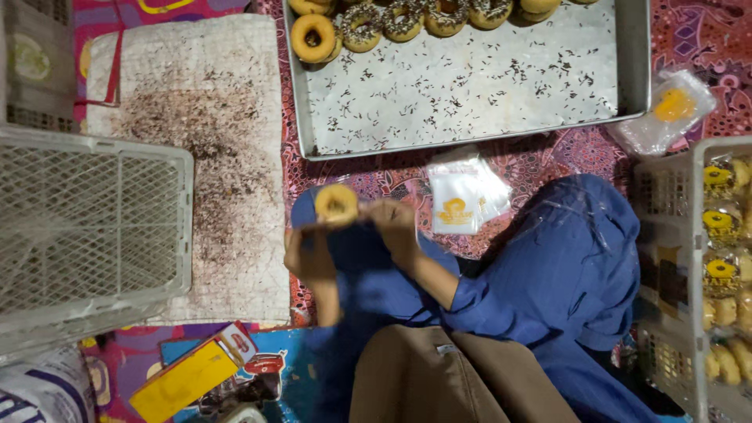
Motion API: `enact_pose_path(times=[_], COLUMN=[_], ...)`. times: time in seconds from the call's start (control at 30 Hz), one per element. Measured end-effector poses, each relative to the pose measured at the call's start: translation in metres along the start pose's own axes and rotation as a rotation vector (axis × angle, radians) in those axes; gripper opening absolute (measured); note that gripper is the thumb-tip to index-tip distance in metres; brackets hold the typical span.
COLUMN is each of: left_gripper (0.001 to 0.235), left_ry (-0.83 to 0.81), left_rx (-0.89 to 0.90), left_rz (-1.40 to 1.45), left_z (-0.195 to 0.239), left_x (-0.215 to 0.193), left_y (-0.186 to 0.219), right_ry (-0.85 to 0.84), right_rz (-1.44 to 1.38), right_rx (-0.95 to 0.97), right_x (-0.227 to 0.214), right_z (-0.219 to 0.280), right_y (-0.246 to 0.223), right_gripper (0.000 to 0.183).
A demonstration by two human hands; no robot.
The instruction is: The person picks doughnuts from a metal tray and places them into small plastic bags. They seal each bag and place it into a plastic crate. The process is repeated for multiple doughnuts.
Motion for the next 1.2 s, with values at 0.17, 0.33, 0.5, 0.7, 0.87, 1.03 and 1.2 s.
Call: enact_pose_path(times=[0.17,0.33,0.5,0.7,0.87,1.03,1.2], left_gripper=[0.017,0.011,0.016,0.033,0.030,0.040,0.086], left_ry=[-0.205,-0.280,-0.349,-0.233,-0.971,-0.832,-0.479], left_rx=[-0.195,0.020,0.115,0.444,0.069,0.580,-0.225], left_rz=[0.160,0.378,0.056,-0.259,0.323,0.605,1.457], left_z=[0.035,0.027,0.025,0.039,0.065,0.088,0.041], left_x=[0.005,0.081,0.211,0.203,0.152,0.066,0.044], left_y=[-0.045,-0.030,0.008,0.034,0.120,0.196,0.167], right_ry=[-0.077,-0.091,-0.231,-0.471,-0.462,0.033,-0.209], right_rz=[0.045,1.327,1.795,1.746,1.732,1.859,1.390], right_rx=[0.216,-0.098,-0.418,-0.064,-0.470,-0.575,-0.031], right_x=[-0.050,-0.178,-0.204,-0.188,-0.169,-0.129,-0.067], right_z=[0.025,-0.045,-0.090,-0.075,0.006,0.043,0.029], right_y=[0.051,0.018,0.010,-0.013,-0.088,-0.179,-0.205], right_gripper=[0.011,0.032,0.057,0.014,0.022,0.050,0.076])
Point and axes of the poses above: each hand's wrist, its own z-axis away from the middle knuckle, its own x-axis out of the palm, y = z × x, the point moved 1 cm from there along -z, towards the middle knuckle, and after that the axes turned 6 degrees about -z, right-handed, at the moved point
